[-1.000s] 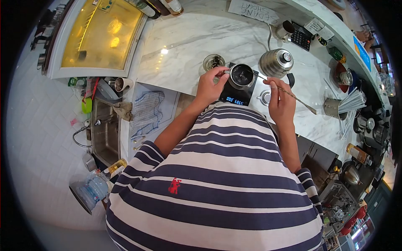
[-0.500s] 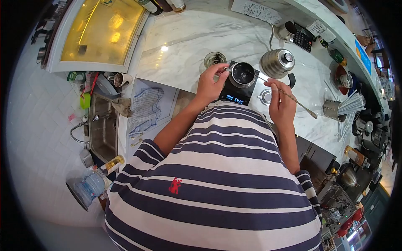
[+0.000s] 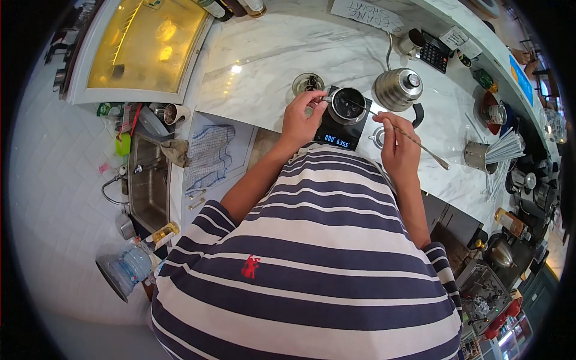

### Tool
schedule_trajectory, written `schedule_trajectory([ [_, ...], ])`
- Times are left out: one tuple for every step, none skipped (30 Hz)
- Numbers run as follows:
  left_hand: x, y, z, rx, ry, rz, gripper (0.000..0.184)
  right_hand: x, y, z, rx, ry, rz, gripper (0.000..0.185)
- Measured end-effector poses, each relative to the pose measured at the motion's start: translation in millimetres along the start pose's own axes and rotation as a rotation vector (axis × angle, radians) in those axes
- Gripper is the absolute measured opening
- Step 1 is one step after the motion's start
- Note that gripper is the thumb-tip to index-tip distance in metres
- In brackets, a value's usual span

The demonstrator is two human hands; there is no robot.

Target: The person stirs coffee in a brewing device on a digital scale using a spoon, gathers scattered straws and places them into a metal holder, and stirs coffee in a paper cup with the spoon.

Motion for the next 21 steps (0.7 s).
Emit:
schedule_trajectory([
  [0.4, -0.7, 0.1, 0.011, -0.001, 0.002, 0.027, 3.1, 0.5, 1.9, 0.000, -0.003, 0.014, 0.013],
  [0.3, -1.0, 0.3, 0.012, -0.002, 0.001, 0.026, 4.7, 0.7, 3.0, -0.001, -0.005, 0.030, 0.011],
  [-0.3, -1.9, 0.4, 0.012, -0.005, 0.001, 0.026, 3.4, 0.8, 3.0, 0.014, -0.023, 0.020, 0.011],
  [-0.9, -2.3, 0.6, 0.011, -0.010, 0.001, 0.025, 1.0, 0.9, 3.5, 0.029, -0.039, 0.010, 0.011],
  [-0.9, -2.3, 0.9, 0.011, -0.008, 0.001, 0.025, -1.5, -0.3, 4.1, 0.042, -0.055, 0.000, 0.011],
  [-0.8, -2.0, 1.0, 0.011, -0.007, 0.000, 0.025, -4.6, -4.0, 3.0, 0.012, -0.069, -0.020, 0.011],
  [-0.8, -1.6, 0.6, 0.009, -0.006, -0.001, 0.025, -5.1, -5.7, 1.5, 0.017, -0.065, -0.003, 0.011],
  [-0.7, -1.5, 0.5, 0.025, -0.022, 0.009, 0.023, -5.9, -6.5, -0.6, 0.022, -0.062, 0.014, 0.011],
  [0.0, -1.7, 1.2, 0.043, -0.037, 0.017, 0.022, -6.8, -6.9, -2.0, 0.029, -0.061, 0.029, 0.011],
  [1.2, -2.2, 1.7, 0.061, -0.049, 0.024, 0.020, -5.4, -5.5, -1.9, 0.016, -0.046, 0.042, 0.011],
  [2.4, -2.2, 1.8, 0.062, -0.051, 0.026, 0.020, -2.0, -3.3, -1.0, 0.003, -0.033, 0.055, 0.011],
  [2.9, -2.4, 2.0, 0.063, -0.053, 0.030, 0.020, 0.9, -1.8, -0.2, -0.009, -0.021, 0.069, 0.011],
  [2.9, -2.3, 2.0, 0.064, -0.055, 0.034, 0.020, 2.4, -2.1, 0.9, 0.002, -0.026, 0.055, 0.011],
  [3.1, -2.2, 1.8, 0.058, -0.052, 0.024, 0.020, 3.7, -2.5, 2.4, 0.013, -0.032, 0.041, 0.011],
  [3.4, -2.3, 1.3, 0.052, -0.050, 0.014, 0.021, 4.0, -2.5, 3.7, 0.023, -0.036, 0.028, 0.011],
  [3.3, -2.2, 1.1, 0.046, -0.051, 0.003, 0.021, 1.4, -2.2, 5.3, 0.056, -0.049, 0.041, 0.011],
  [2.8, -1.4, 1.0, 0.028, -0.032, 0.001, 0.022, -1.0, -2.7, 4.9, 0.098, -0.049, 0.046, 0.011],
  [1.5, -0.7, 0.5, 0.010, -0.014, 0.000, 0.024, -4.2, -3.2, 3.1, 0.139, -0.047, 0.053, 0.011],
  [0.5, 0.1, 0.1, -0.009, 0.004, -0.002, 0.025, -7.4, -5.5, 2.3, 0.181, -0.044, 0.059, 0.012],
  [-0.6, 0.1, 0.3, -0.011, 0.003, -0.001, 0.025, -7.9, -9.7, 1.0, 0.051, -0.046, 0.050, 0.012],
  [-1.4, -0.4, 0.5, -0.013, 0.005, -0.002, 0.025, -6.9, -8.5, 1.9, 0.047, -0.030, 0.065, 0.012],
])
Point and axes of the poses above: each hand's wrist, its own z-axis towards the middle knuckle, its own x-axis out of the palm, y = z × x, the point moved 3 cm from there along z, towards the middle knuckle, and after that the axes turned 13 degrees about z, right-handed, at the moved point
